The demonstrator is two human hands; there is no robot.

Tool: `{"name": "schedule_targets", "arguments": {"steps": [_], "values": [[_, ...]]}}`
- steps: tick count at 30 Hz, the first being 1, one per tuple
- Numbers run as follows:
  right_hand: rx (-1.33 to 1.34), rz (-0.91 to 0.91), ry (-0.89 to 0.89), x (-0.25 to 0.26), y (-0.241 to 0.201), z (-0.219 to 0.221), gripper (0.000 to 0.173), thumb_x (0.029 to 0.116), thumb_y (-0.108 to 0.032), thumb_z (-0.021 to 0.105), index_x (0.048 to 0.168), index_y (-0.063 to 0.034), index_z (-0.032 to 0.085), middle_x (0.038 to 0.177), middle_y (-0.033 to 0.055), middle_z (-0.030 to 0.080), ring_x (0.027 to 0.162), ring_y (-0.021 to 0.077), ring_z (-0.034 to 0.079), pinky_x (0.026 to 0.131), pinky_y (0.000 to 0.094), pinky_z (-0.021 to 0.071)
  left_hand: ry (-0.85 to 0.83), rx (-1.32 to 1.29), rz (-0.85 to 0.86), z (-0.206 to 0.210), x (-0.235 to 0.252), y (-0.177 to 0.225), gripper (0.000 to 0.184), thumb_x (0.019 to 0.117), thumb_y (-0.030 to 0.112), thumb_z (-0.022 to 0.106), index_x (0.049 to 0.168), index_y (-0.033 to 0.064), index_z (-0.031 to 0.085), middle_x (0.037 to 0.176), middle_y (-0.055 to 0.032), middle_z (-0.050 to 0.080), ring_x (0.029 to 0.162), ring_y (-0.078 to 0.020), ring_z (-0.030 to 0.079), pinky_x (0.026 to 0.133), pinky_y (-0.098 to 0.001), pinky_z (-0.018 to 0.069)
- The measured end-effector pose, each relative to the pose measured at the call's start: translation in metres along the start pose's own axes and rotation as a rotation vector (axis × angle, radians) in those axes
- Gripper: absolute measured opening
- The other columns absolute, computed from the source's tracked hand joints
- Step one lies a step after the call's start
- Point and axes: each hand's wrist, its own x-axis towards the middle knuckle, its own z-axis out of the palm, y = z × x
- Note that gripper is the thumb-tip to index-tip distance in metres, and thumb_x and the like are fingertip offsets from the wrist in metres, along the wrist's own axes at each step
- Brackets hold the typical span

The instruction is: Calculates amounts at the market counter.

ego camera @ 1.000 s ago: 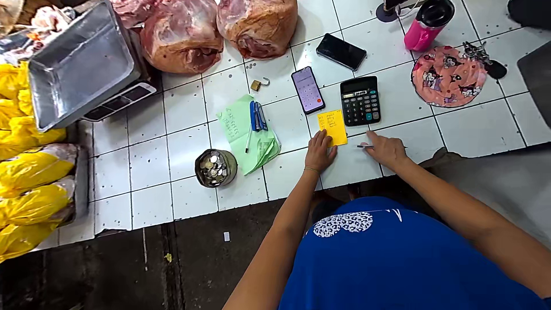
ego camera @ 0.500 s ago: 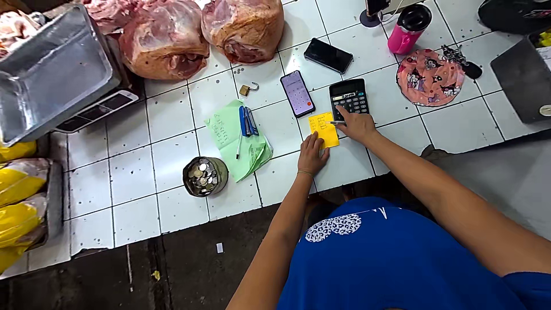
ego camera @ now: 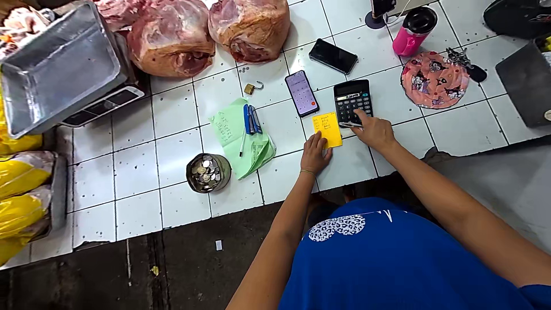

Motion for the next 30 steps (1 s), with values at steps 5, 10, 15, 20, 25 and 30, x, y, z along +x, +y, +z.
{"name": "schedule_targets", "arguments": {"steps": [5,10,15,20,25,30], "values": [[-0.035,0.037,0.024,-0.009,0.025,0.020,0.056,0.1035,-0.036,0.059,0.153,-0.0124,0.047,0.097,0.0261,0.073,0.084,0.0493,0.071,0.070,0.0646,0.0526,0.002,-0.001,-0.004,0.000,-0.002,0.000,0.033,0.0951,0.028,0.066,0.113,0.0010,0.071,0.144,-0.0205,0.058,0.134,-0.0393,0.054,0.112,-0.0520,0.0422],[-0.020,-0.051,0.101,-0.031,0.034,0.042,0.055,0.1038,-0.037,0.060,0.147,-0.0042,0.051,0.090,0.0233,0.073,0.073,0.0456,0.071,0.062,0.0609,0.0536,0.106,-0.028,0.089,0.004,-0.005,-0.002,0.022,0.0936,0.020,0.068,0.101,-0.0003,0.074,0.127,-0.0205,0.068,0.121,-0.0385,0.064,0.104,-0.0500,0.0506],[-0.083,-0.022,-0.106,-0.040,0.033,0.048,0.059,0.1060,-0.045,0.053,0.150,-0.0052,0.050,0.102,0.0238,0.073,0.086,0.0453,0.072,0.072,0.0609,0.0541,0.106,-0.030,0.093,0.003,-0.007,-0.002,0.021,0.0952,0.019,0.067,0.097,-0.0001,0.074,0.125,-0.0198,0.070,0.120,-0.0381,0.065,0.103,-0.0492,0.0515],[-0.057,-0.031,-0.087,-0.006,0.016,0.029,0.063,0.1051,-0.040,0.055,0.160,-0.0161,0.037,0.105,0.0232,0.073,0.088,0.0459,0.071,0.074,0.0619,0.0533,0.104,-0.036,0.095,0.004,-0.007,-0.004,0.021,0.0951,0.019,0.067,0.097,-0.0005,0.074,0.124,-0.0205,0.070,0.120,-0.0385,0.065,0.104,-0.0499,0.0509],[-0.074,-0.016,-0.086,0.023,0.000,0.024,0.060,0.1045,-0.041,0.056,0.158,-0.0170,0.042,0.107,0.0222,0.073,0.094,0.0444,0.072,0.077,0.0608,0.0539,0.123,-0.041,0.074,0.003,-0.006,-0.002,0.019,0.0925,0.018,0.069,0.094,-0.0004,0.074,0.121,-0.0199,0.071,0.117,-0.0380,0.067,0.101,-0.0501,0.0524],[-0.053,0.014,-0.114,0.025,-0.003,0.020,0.060,0.1040,-0.041,0.057,0.155,-0.0135,0.044,0.105,0.0226,0.073,0.097,0.0453,0.071,0.081,0.0610,0.0531,0.112,-0.032,0.065,0.003,-0.006,-0.001,0.022,0.0926,0.021,0.069,0.096,0.0003,0.075,0.122,-0.0190,0.071,0.116,-0.0375,0.067,0.101,-0.0497,0.0524]]}}
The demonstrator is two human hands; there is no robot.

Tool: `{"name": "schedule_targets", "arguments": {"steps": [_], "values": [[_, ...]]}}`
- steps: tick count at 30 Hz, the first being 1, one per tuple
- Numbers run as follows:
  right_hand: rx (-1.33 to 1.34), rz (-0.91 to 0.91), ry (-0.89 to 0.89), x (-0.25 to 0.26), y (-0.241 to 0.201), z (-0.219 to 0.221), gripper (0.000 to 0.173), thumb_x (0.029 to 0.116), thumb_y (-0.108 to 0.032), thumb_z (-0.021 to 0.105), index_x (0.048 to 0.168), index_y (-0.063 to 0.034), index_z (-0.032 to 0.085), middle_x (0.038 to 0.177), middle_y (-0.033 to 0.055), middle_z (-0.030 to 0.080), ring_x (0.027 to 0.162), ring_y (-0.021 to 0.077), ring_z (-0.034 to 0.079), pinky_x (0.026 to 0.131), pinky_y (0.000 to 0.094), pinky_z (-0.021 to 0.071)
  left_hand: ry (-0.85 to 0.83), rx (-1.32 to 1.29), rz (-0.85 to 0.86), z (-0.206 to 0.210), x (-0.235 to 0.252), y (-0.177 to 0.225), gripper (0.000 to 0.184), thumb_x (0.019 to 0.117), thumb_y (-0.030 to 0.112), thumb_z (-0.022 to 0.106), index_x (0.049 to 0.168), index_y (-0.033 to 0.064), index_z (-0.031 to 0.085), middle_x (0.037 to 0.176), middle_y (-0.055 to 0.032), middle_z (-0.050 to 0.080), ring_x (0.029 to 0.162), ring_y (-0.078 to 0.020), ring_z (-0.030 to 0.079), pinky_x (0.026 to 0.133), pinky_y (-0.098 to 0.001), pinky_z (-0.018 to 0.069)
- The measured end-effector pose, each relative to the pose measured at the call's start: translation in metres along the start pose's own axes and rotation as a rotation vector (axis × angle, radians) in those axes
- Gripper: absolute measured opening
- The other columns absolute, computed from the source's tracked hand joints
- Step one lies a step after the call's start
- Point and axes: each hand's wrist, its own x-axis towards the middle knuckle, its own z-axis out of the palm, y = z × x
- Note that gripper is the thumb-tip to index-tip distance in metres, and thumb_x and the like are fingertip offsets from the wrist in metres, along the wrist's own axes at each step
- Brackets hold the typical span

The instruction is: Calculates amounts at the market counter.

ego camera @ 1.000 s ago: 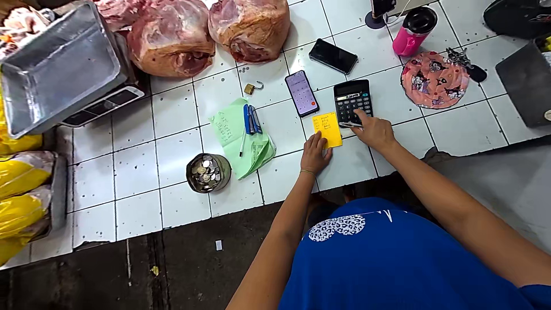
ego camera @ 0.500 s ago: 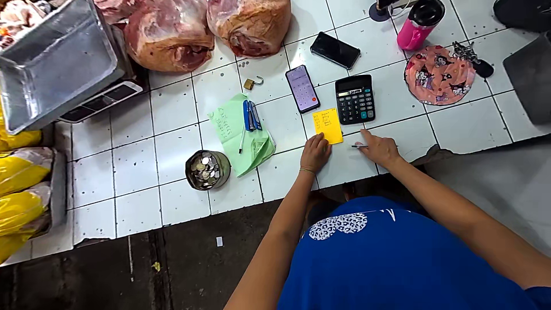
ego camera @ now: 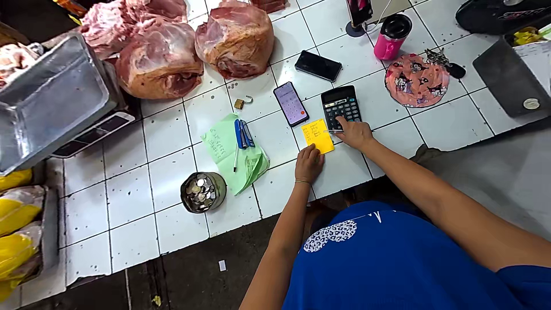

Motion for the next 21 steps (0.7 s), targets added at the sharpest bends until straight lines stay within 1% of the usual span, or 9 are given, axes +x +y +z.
{"name": "schedule_targets", "arguments": {"steps": [4,8,10,12,14,15,17,19,21], "values": [[0.097,-0.039,0.160,-0.018,0.013,0.003,0.057,0.1034,-0.039,0.059,0.152,-0.0109,0.049,0.102,0.0222,0.074,0.089,0.0447,0.072,0.074,0.0616,0.0548,0.008,0.017,-0.010,-0.002,0.001,0.001,0.028,0.0912,0.027,0.071,0.100,0.0011,0.076,0.120,-0.0187,0.072,0.108,-0.0376,0.069,0.096,-0.0507,0.0533],[0.064,-0.027,0.166,-0.032,0.033,0.011,0.056,0.1051,-0.040,0.055,0.152,-0.0097,0.049,0.100,0.0221,0.074,0.085,0.0442,0.072,0.071,0.0606,0.0544,0.003,0.012,-0.017,-0.003,0.002,0.001,0.031,0.0917,0.029,0.072,0.103,0.0004,0.076,0.118,-0.0186,0.072,0.107,-0.0381,0.069,0.094,-0.0518,0.0531],[0.048,-0.007,0.120,-0.032,0.038,0.016,0.053,0.1059,-0.039,0.054,0.151,-0.0110,0.050,0.102,0.0223,0.074,0.088,0.0444,0.072,0.074,0.0613,0.0537,0.003,0.016,-0.012,-0.002,0.002,0.001,0.032,0.0919,0.030,0.072,0.104,0.0002,0.076,0.117,-0.0190,0.072,0.107,-0.0386,0.069,0.095,-0.0522,0.0529],[0.077,-0.019,0.168,-0.033,0.041,0.018,0.053,0.1048,-0.038,0.057,0.149,-0.0093,0.052,0.099,0.0220,0.074,0.085,0.0444,0.072,0.072,0.0619,0.0541,-0.002,0.015,-0.017,-0.003,0.002,0.000,0.034,0.0922,0.030,0.071,0.105,-0.0007,0.075,0.117,-0.0197,0.073,0.108,-0.0397,0.069,0.096,-0.0532,0.0529],[0.107,-0.053,0.245,-0.040,0.046,0.019,0.057,0.1032,-0.039,0.060,0.150,-0.0081,0.050,0.096,0.0205,0.074,0.078,0.0430,0.072,0.067,0.0608,0.0548,0.022,-0.002,-0.031,-0.001,0.000,-0.002,0.036,0.0915,0.031,0.072,0.108,-0.0014,0.075,0.117,-0.0210,0.072,0.109,-0.0402,0.068,0.097,-0.0531,0.0528],[0.119,-0.066,0.273,-0.046,0.052,0.020,0.058,0.1024,-0.038,0.061,0.150,-0.0080,0.049,0.095,0.0200,0.074,0.076,0.0424,0.072,0.065,0.0600,0.0550,0.040,-0.022,-0.054,0.000,0.000,-0.003,0.038,0.0910,0.031,0.072,0.110,-0.0018,0.074,0.119,-0.0224,0.071,0.110,-0.0409,0.067,0.098,-0.0530,0.0520],[0.141,-0.054,0.250,-0.054,0.067,0.025,0.059,0.1031,-0.038,0.060,0.152,-0.0087,0.047,0.098,0.0212,0.074,0.077,0.0434,0.072,0.067,0.0607,0.0551,0.037,-0.076,-0.150,-0.004,0.008,-0.002,0.047,0.0900,0.032,0.075,0.118,-0.0056,0.070,0.129,-0.0278,0.064,0.119,-0.0451,0.062,0.104,-0.0550,0.0476],[0.115,-0.024,0.171,-0.060,0.083,0.035,0.063,0.1047,-0.040,0.055,0.156,-0.0072,0.041,0.107,0.0235,0.073,0.082,0.0446,0.072,0.072,0.0608,0.0545,-0.048,-0.097,-0.271,-0.015,0.025,0.001,0.066,0.0887,0.037,0.077,0.132,-0.0093,0.060,0.143,-0.0314,0.053,0.132,-0.0483,0.052,0.112,-0.0584,0.0399],[0.085,0.024,0.146,-0.061,0.084,0.039,0.069,0.1042,-0.043,0.054,0.158,-0.0043,0.036,0.112,0.0254,0.072,0.086,0.0455,0.072,0.076,0.0603,0.0540,-0.175,-0.072,-0.342,-0.025,0.046,0.003,0.086,0.0849,0.044,0.080,0.145,-0.0080,0.047,0.154,-0.0283,0.044,0.140,-0.0466,0.045,0.115,-0.0598,0.0341]]}}
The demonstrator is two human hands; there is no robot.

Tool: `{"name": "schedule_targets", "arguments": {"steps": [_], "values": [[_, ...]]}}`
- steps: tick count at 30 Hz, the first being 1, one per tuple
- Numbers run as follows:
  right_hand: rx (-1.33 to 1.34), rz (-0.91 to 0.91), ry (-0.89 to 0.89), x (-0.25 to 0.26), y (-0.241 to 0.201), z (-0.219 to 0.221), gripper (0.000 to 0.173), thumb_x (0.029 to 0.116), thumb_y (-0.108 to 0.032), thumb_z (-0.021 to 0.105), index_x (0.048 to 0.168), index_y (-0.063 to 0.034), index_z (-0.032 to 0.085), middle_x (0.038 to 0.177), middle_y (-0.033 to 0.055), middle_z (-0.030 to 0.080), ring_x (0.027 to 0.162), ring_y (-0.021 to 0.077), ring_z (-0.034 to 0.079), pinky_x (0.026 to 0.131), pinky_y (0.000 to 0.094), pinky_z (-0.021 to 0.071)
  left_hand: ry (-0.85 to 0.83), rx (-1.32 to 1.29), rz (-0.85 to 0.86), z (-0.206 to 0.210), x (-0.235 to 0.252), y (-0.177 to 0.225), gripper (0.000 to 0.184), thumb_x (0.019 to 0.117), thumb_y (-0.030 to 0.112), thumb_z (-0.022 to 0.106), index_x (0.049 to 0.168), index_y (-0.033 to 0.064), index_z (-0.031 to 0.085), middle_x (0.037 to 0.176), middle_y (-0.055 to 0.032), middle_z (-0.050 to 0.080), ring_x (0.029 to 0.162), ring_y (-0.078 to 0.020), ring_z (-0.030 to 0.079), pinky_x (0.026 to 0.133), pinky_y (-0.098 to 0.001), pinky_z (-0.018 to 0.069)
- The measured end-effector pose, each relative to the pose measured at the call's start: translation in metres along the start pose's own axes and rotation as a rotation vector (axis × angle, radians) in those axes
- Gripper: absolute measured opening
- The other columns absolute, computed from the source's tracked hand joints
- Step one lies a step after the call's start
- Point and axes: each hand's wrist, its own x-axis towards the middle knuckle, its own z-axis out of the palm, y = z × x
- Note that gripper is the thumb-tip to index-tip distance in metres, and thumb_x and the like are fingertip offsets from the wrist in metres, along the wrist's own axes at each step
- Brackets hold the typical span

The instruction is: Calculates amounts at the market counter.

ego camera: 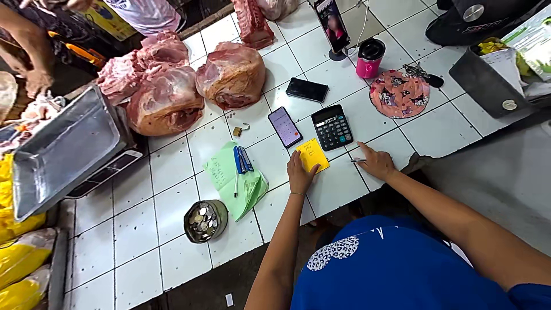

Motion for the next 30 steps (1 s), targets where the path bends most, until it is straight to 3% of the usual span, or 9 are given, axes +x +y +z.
{"name": "schedule_targets", "arguments": {"steps": [2,4,8,13,19,22,24,27,30], "values": [[0.026,0.095,-0.033,0.007,-0.009,-0.003,0.082,0.1025,-0.051,0.055,0.163,-0.0053,0.024,0.116,0.0260,0.071,0.094,0.0455,0.071,0.083,0.0606,0.0529,-0.148,0.077,-0.061,-0.010,0.015,0.010,0.101,0.0804,0.049,0.084,0.155,-0.0015,0.038,0.159,-0.0223,0.040,0.143,-0.0440,0.040,0.115,-0.0613,0.0322],[0.075,0.126,0.011,0.019,-0.016,-0.001,0.094,0.0983,-0.059,0.058,0.163,-0.0036,0.019,0.130,0.0265,0.064,0.098,0.0438,0.071,0.086,0.0588,0.0538,-0.271,0.161,-0.116,-0.017,0.026,0.019,0.110,0.0765,0.052,0.086,0.160,0.0058,0.031,0.162,-0.0208,0.036,0.145,-0.0435,0.037,0.113,-0.0625,0.0317],[0.107,0.080,0.094,0.043,-0.017,0.001,0.105,0.0924,-0.066,0.062,0.162,0.0005,0.020,0.158,0.0226,0.044,0.103,0.0393,0.071,0.086,0.0539,0.0555,-0.367,0.240,-0.196,-0.025,0.038,0.034,0.110,0.0706,0.049,0.091,0.158,0.0090,0.037,0.157,-0.0274,0.037,0.143,-0.0474,0.036,0.112,-0.0640,0.0324],[0.088,-0.053,0.048,0.063,-0.009,-0.002,0.102,0.0930,-0.067,0.059,0.163,-0.0019,0.022,0.153,0.0195,0.052,0.101,0.0380,0.073,0.087,0.0542,0.0555,-0.415,0.329,-0.252,-0.030,0.043,0.044,0.106,0.0677,0.044,0.093,0.153,0.0071,0.042,0.163,-0.0251,0.028,0.149,-0.0443,0.029,0.113,-0.0620,0.0313],[0.079,-0.112,0.022,0.071,-0.007,-0.006,0.095,0.0958,-0.062,0.058,0.163,-0.0048,0.023,0.141,0.0188,0.063,0.102,0.0377,0.072,0.089,0.0541,0.0545,-0.474,0.369,-0.327,-0.035,0.042,0.045,0.127,0.0621,0.046,0.096,0.162,0.0142,0.024,0.159,-0.0276,0.029,0.143,-0.0474,0.035,0.108,-0.0646,0.0358],[0.091,-0.119,0.045,0.072,-0.006,-0.003,0.088,0.0973,-0.051,0.062,0.163,-0.0049,0.024,0.132,0.0201,0.068,0.099,0.0390,0.073,0.088,0.0548,0.0547,-0.428,0.324,-0.363,-0.039,0.039,0.041,0.112,0.0618,0.040,0.097,0.154,0.0106,0.040,0.156,-0.0295,0.033,0.142,-0.0499,0.034,0.108,-0.0658,0.0351],[0.083,-0.105,0.039,0.072,-0.006,-0.005,0.083,0.0982,-0.041,0.062,0.164,-0.0072,0.023,0.126,0.0197,0.071,0.095,0.0389,0.073,0.086,0.0540,0.0546,-0.370,0.266,-0.381,-0.042,0.040,0.038,0.088,0.0675,0.033,0.095,0.139,0.0030,0.055,0.154,-0.0302,0.036,0.141,-0.0499,0.035,0.109,-0.0649,0.0346],[0.087,-0.111,0.061,0.072,-0.008,-0.007,0.078,0.0995,-0.037,0.060,0.163,-0.0069,0.026,0.119,0.0202,0.073,0.089,0.0388,0.074,0.083,0.0535,0.0554,-0.285,0.078,-0.345,-0.050,0.039,0.026,0.041,0.0888,0.011,0.077,0.122,-0.0081,0.062,0.128,-0.0303,0.060,0.123,-0.0438,0.057,0.105,-0.0570,0.0448],[0.087,-0.124,0.114,0.072,-0.006,-0.004,0.075,0.0991,-0.038,0.060,0.161,-0.0058,0.032,0.113,0.0190,0.075,0.085,0.0373,0.074,0.079,0.0521,0.0560,-0.195,-0.095,-0.324,-0.072,0.042,0.005,0.028,0.0984,0.004,0.063,0.123,-0.0098,0.062,0.117,-0.0275,0.068,0.106,-0.0375,0.068,0.096,-0.0528,0.0532]]}}
